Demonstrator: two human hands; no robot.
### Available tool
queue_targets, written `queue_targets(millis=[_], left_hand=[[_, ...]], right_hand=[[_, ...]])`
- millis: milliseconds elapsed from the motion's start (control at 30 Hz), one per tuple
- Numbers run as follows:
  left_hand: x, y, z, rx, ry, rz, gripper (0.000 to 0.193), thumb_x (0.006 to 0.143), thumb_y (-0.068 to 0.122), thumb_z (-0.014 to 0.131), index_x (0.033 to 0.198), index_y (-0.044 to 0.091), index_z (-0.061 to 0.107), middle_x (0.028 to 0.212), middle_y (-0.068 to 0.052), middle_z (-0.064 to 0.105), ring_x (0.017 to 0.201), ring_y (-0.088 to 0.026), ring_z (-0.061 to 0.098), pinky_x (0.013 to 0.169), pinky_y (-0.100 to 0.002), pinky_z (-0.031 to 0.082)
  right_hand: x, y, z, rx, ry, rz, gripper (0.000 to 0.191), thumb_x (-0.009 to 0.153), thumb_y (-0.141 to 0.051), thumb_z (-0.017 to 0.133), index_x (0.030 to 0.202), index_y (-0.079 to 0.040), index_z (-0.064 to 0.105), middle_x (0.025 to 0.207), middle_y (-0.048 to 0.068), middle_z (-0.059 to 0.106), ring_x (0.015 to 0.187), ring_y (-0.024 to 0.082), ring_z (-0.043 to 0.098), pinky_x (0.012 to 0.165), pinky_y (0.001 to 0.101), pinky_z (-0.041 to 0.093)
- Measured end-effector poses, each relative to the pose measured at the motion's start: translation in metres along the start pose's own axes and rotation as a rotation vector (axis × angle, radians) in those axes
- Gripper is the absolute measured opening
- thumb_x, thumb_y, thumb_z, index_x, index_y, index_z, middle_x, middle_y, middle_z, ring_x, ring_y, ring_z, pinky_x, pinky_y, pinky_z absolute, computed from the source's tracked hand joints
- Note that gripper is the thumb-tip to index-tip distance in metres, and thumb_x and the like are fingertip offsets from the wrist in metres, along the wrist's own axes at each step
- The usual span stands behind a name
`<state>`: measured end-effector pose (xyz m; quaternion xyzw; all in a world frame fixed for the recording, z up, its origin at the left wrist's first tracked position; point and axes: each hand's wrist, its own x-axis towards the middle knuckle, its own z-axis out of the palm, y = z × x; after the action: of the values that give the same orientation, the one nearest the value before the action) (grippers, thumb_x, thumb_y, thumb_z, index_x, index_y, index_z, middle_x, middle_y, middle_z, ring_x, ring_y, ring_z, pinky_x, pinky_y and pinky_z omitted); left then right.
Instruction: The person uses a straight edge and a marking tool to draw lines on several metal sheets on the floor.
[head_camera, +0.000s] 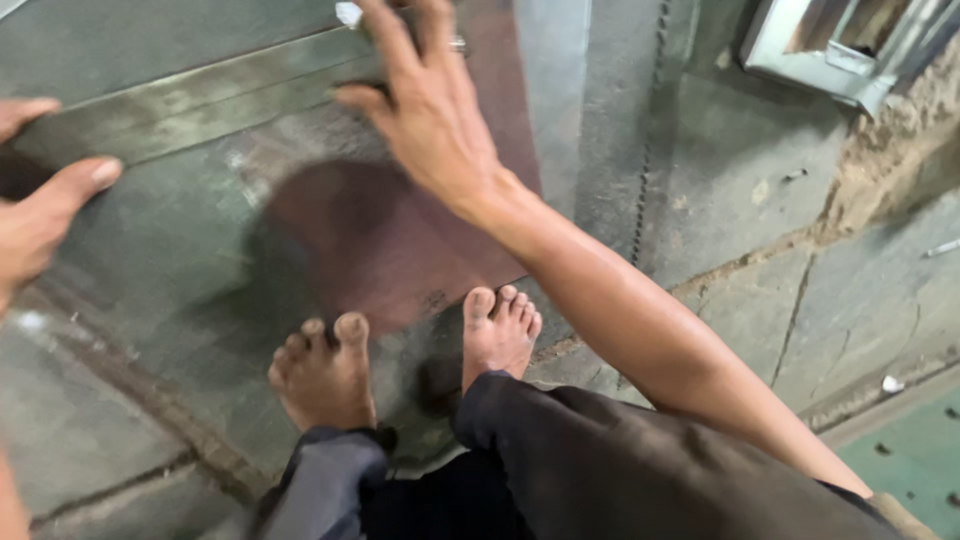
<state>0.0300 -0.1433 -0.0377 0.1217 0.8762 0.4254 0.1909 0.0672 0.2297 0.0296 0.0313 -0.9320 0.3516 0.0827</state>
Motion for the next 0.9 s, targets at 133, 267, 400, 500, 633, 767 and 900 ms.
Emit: queue_targets(millis=[133, 267, 400, 500, 633, 767, 900], left_hand=[[-0.004, 0.007, -0.025, 0.342, 0.217, 0.368, 0.050, 0.076, 0.024, 0.096, 0.121, 0.008, 0.079, 0.097, -0.007, 0.057, 0.092, -0.023, 0.057, 0.083, -0.035, 0.048], [0.001, 0.017, -0.036, 0.387, 0.306, 0.490, 0.052, 0.068, 0.027, 0.096, 0.117, 0.013, 0.081, 0.093, -0.004, 0.054, 0.092, -0.023, 0.053, 0.087, -0.037, 0.043], [-0.001, 0.017, -0.033, 0.350, 0.321, 0.447, 0.050, 0.066, 0.026, 0.093, 0.113, 0.015, 0.081, 0.093, -0.001, 0.055, 0.098, -0.022, 0.055, 0.098, -0.041, 0.041], [-0.002, 0.010, -0.031, 0.351, 0.319, 0.432, 0.050, 0.067, 0.026, 0.094, 0.114, 0.016, 0.081, 0.097, -0.001, 0.056, 0.102, -0.023, 0.054, 0.102, -0.043, 0.040], [-0.001, 0.001, -0.032, 0.360, 0.287, 0.441, 0.051, 0.067, 0.025, 0.092, 0.117, 0.016, 0.081, 0.097, -0.001, 0.053, 0.101, -0.022, 0.051, 0.100, -0.041, 0.039], [-0.001, -0.003, -0.032, 0.362, 0.250, 0.427, 0.050, 0.071, 0.025, 0.090, 0.117, 0.016, 0.077, 0.098, 0.000, 0.050, 0.104, -0.021, 0.049, 0.099, -0.038, 0.039], [-0.003, -0.002, -0.032, 0.386, 0.251, 0.407, 0.050, 0.071, 0.026, 0.091, 0.118, 0.017, 0.077, 0.097, 0.001, 0.050, 0.105, -0.020, 0.049, 0.102, -0.037, 0.039]], right_hand=[[-0.019, -0.016, -0.014, -0.044, 0.003, 0.141, 0.036, 0.114, -0.010, 0.069, 0.149, -0.016, 0.059, 0.113, 0.012, 0.059, 0.097, 0.025, 0.064, 0.087, 0.0362, 0.053], [-0.037, -0.030, -0.009, 0.029, -0.100, 0.200, 0.033, 0.101, -0.014, 0.076, 0.133, -0.012, 0.072, 0.077, 0.012, 0.058, 0.061, 0.022, 0.055, 0.061, 0.0361, 0.046], [-0.040, -0.029, 0.006, 0.000, -0.012, 0.148, 0.021, 0.097, -0.014, 0.081, 0.117, -0.010, 0.079, 0.079, 0.011, 0.070, 0.062, 0.018, 0.061, 0.059, 0.0332, 0.047], [-0.039, -0.019, 0.012, -0.021, 0.051, 0.161, 0.018, 0.096, -0.013, 0.082, 0.113, -0.008, 0.081, 0.083, 0.011, 0.072, 0.063, 0.015, 0.063, 0.058, 0.0314, 0.048], [-0.039, -0.004, 0.016, -0.062, 0.114, 0.059, 0.018, 0.096, -0.010, 0.084, 0.114, -0.010, 0.080, 0.084, 0.008, 0.070, 0.064, 0.013, 0.062, 0.056, 0.0303, 0.048], [-0.039, 0.001, 0.022, -0.046, 0.132, -0.002, 0.021, 0.096, -0.007, 0.084, 0.117, -0.011, 0.078, 0.083, 0.006, 0.068, 0.063, 0.012, 0.058, 0.057, 0.0297, 0.048], [-0.035, -0.001, 0.024, -0.049, 0.136, 0.001, 0.022, 0.096, -0.007, 0.085, 0.116, -0.010, 0.078, 0.081, 0.005, 0.064, 0.063, 0.013, 0.057, 0.058, 0.0297, 0.047]])
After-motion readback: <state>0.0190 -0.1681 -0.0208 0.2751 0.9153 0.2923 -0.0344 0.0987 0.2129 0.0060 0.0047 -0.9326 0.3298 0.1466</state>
